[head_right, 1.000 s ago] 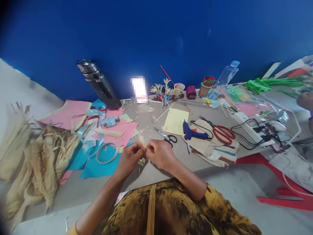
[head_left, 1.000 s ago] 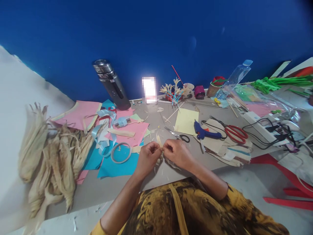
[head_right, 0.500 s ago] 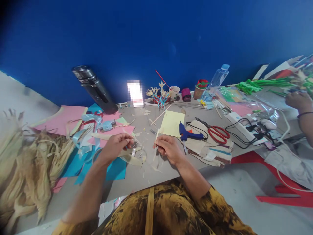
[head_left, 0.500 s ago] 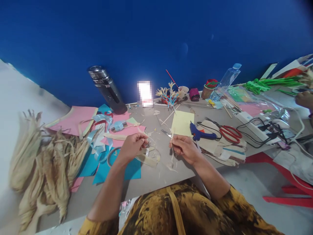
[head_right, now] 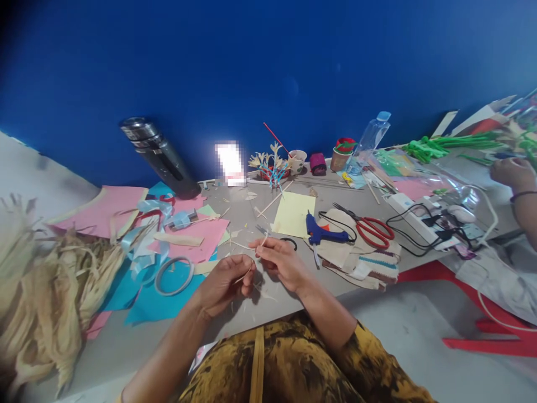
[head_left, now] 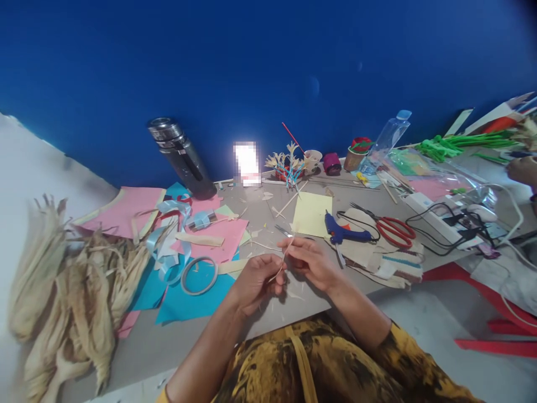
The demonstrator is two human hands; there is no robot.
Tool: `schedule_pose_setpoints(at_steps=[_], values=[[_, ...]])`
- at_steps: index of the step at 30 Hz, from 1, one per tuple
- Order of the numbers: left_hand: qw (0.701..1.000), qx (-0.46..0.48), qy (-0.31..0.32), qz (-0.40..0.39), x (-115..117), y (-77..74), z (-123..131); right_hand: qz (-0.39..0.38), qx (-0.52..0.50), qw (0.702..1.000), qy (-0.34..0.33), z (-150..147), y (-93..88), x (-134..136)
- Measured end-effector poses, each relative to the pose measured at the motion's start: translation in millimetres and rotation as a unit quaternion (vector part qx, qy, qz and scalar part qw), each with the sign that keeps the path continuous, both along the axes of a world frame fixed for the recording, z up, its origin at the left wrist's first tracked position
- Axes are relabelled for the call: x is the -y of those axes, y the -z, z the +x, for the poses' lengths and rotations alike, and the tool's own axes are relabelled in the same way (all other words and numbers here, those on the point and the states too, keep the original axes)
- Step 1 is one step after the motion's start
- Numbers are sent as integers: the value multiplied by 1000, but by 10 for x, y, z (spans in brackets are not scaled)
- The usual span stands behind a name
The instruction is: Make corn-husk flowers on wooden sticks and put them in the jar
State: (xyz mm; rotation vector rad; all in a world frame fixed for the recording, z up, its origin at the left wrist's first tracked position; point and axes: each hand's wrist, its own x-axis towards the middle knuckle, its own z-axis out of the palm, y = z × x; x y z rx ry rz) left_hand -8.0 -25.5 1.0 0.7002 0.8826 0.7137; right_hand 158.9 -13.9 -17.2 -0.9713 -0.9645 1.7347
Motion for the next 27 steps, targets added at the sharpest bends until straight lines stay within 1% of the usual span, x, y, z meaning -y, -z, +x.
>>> schedule_pose_setpoints(at_steps=[1, 3, 5, 7, 11, 14, 17, 20, 24, 27], values=[[999, 27, 10, -15, 1, -13, -4, -21, -47, 999, -17, 21, -1, -13], [995, 86, 29, -46, 13, -48, -4, -39, -110, 993, -26, 56, 2, -41], [989, 124, 40, -64, 35, -75, 0, -30, -127, 991, -16, 79, 14, -65], [988, 133, 44, -59, 58, -83, -8, -10, -116, 993, -6, 89, 30, -77], [992, 99, 70, -33, 85, -60, -75, 11, -73, 997, 16, 76, 36, -63], [994, 58, 94, -10, 89, -35, -119, 18, -46, 998, 50, 47, -15, -44], [993, 46, 110, 7, 92, -6, -124, 19, -44, 995, 86, 28, -77, -46], [993, 36, 110, 14, 100, 26, -113, 15, -55, 992, 110, 29, -94, -62], [996, 17, 90, -17, 111, 68, -105, 36, -80, 988, 131, 30, -69, -62], [995, 9, 87, -56, 110, 94, -94, 41, -108, 987, 109, 19, -71, -43]])
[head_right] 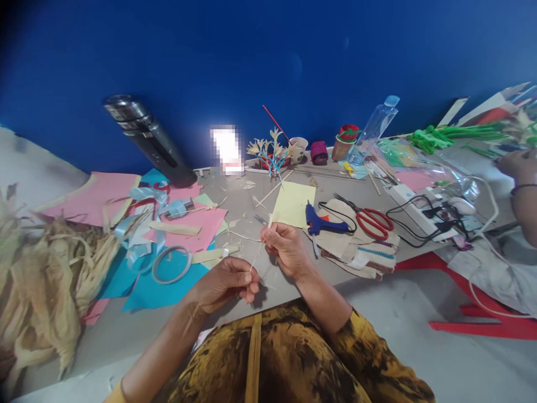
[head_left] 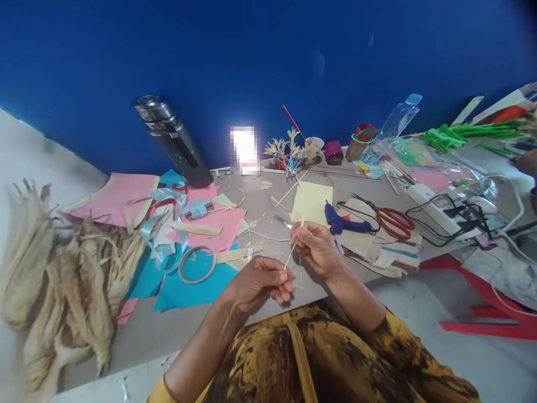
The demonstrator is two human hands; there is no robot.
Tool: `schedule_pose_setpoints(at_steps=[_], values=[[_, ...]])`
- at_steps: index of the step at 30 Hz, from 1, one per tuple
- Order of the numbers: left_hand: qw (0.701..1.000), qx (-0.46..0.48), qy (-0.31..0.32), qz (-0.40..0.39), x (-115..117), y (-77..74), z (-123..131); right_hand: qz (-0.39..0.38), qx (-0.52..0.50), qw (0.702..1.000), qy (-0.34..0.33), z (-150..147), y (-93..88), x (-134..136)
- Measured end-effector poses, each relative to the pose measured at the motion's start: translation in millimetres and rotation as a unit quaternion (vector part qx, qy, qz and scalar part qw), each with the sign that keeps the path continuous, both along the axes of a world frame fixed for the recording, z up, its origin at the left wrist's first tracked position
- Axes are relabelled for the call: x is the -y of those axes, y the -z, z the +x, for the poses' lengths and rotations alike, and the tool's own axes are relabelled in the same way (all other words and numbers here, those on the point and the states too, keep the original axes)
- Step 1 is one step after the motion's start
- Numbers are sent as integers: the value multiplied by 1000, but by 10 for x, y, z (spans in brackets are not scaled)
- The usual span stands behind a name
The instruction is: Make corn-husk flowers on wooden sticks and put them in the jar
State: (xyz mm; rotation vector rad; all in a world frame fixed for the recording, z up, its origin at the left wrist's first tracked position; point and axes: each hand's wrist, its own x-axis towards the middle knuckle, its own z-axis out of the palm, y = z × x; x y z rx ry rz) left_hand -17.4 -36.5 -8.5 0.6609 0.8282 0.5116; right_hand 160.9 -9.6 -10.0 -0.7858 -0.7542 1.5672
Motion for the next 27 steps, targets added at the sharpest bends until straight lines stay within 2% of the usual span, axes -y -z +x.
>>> schedule_pose_setpoints(at_steps=[4, 10, 17, 21, 24, 27], values=[[1000, -13, 0, -16, 5, 20, 49, -7, -20, 1000, -18, -3, -20, 16], [998, -27, -49, -11, 73, 51, 179, 1, -11, 999, -48, 33, -21, -17], [992, -64, -81, 66, 137, 102, 164, -17, 17, 998, -59, 110, -27, -52], [995, -26, -22, 98, 95, -12, 68, 5, 10, 998, -58, 101, -34, -41], [996, 69, 19, 62, 40, -101, 38, 21, 5, 998, -58, 76, -27, -19], [993, 112, 24, 27, 7, -126, 64, 26, 2, 998, -54, 56, -22, -1]])
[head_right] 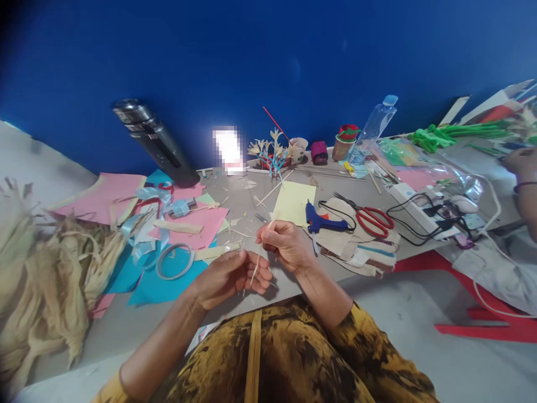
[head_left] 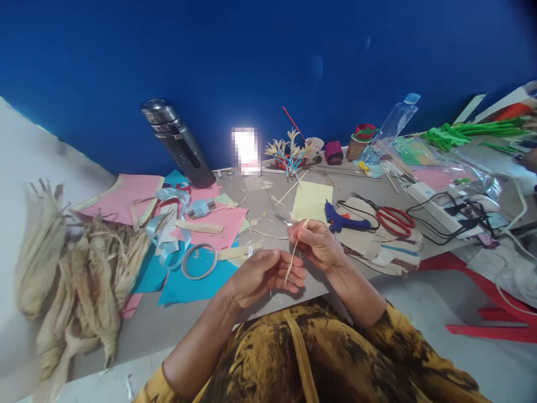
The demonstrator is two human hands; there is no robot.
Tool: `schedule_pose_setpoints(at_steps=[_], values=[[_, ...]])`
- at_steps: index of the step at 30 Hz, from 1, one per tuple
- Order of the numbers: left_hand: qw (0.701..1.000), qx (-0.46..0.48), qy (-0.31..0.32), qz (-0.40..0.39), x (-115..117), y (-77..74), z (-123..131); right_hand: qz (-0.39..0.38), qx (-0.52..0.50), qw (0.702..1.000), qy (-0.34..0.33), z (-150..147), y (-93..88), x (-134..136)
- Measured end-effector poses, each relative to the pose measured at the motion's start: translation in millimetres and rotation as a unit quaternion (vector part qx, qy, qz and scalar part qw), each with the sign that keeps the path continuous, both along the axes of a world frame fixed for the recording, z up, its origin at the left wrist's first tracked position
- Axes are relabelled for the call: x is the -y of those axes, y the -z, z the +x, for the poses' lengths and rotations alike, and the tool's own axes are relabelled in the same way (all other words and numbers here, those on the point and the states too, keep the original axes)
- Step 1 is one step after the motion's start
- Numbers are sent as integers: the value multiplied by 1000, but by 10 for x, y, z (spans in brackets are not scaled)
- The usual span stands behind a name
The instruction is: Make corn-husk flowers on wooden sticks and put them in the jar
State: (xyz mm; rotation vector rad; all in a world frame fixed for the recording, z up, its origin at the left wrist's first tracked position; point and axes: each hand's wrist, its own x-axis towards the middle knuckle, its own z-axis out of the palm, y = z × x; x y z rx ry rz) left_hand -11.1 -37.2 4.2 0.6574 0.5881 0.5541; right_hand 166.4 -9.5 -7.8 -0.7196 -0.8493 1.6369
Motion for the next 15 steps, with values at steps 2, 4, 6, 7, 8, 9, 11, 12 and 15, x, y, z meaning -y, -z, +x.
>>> schedule_pose_setpoints(at_steps=[2, 4, 6, 7, 8, 9, 11, 12, 15], values=[[1000, 6, 4, -8, -3, 11, 29, 5, 1, 1000, -1, -2, -1, 7], [1000, 2, 9, -12, 6, 24, 52, 16, 2, 1000, -6, 4, -5, 13], [1000, -22, 9, -14, 19, 24, 66, 36, 3, 999, -13, 13, -10, 21], [999, -37, 7, -16, 26, 21, 71, 48, 3, 999, -17, 16, -13, 26], [998, -52, 6, -18, 34, 16, 77, 59, 2, 998, -19, 16, -15, 31], [998, -62, 4, -21, 42, 12, 84, 68, 2, 998, -20, 14, -17, 35], [997, -75, -1, -22, 60, 12, 102, 77, 0, 997, -23, 1, -22, 41], [997, -79, -5, -19, 70, 16, 112, 79, -1, 997, -23, -10, -25, 42], [996, -90, -16, -4, 93, 30, 131, 72, 0, 997, -20, -47, -32, 44]])
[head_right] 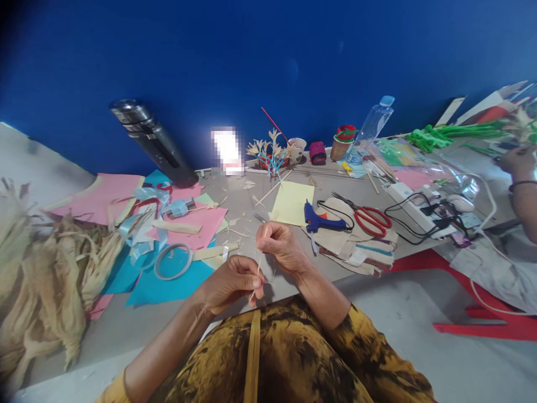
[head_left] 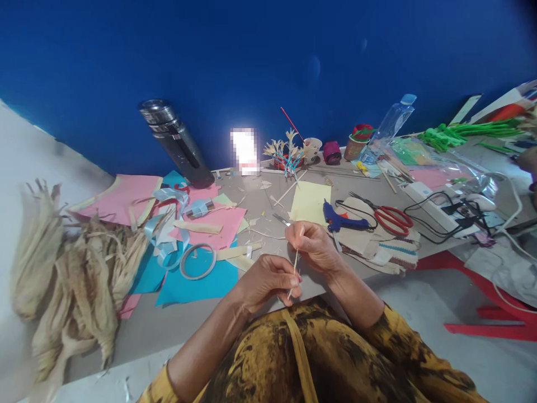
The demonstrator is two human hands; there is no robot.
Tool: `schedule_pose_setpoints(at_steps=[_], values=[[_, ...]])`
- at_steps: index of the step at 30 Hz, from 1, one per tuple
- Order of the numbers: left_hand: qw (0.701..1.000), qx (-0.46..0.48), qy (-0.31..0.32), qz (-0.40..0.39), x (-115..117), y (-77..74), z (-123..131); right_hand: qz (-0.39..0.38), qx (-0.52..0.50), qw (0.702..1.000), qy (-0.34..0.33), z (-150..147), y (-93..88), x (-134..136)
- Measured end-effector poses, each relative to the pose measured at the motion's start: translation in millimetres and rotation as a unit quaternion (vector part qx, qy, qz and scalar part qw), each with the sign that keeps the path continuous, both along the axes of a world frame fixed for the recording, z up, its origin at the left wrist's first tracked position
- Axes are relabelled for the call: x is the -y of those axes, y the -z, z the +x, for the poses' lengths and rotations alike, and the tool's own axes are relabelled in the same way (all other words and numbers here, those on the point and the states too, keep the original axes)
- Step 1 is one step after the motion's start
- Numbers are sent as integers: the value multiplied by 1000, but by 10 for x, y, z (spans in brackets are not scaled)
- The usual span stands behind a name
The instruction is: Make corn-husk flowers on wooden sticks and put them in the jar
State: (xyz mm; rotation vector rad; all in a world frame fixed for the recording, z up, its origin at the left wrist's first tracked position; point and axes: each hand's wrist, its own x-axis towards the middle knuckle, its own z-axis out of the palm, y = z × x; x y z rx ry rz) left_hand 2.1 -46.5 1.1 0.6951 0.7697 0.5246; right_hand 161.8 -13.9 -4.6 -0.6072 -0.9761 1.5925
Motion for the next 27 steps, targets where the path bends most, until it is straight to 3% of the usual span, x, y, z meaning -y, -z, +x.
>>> schedule_pose_setpoints(at_steps=[6, 14, 22, 27], values=[[998, -14, 32, 44, -42, -39, -85, -25, 79, 995, 48, -24, 42, 30], [992, -53, 58, 102, -77, -40, -182, 19, 236, 965, 109, 56, 39, 104], [996, -65, 2, 57, 5, 77, -200, -22, 217, 973, 75, 133, 82, 70], [997, -58, -10, 40, 28, 54, -177, -31, 187, 973, 130, 73, 75, 31]])
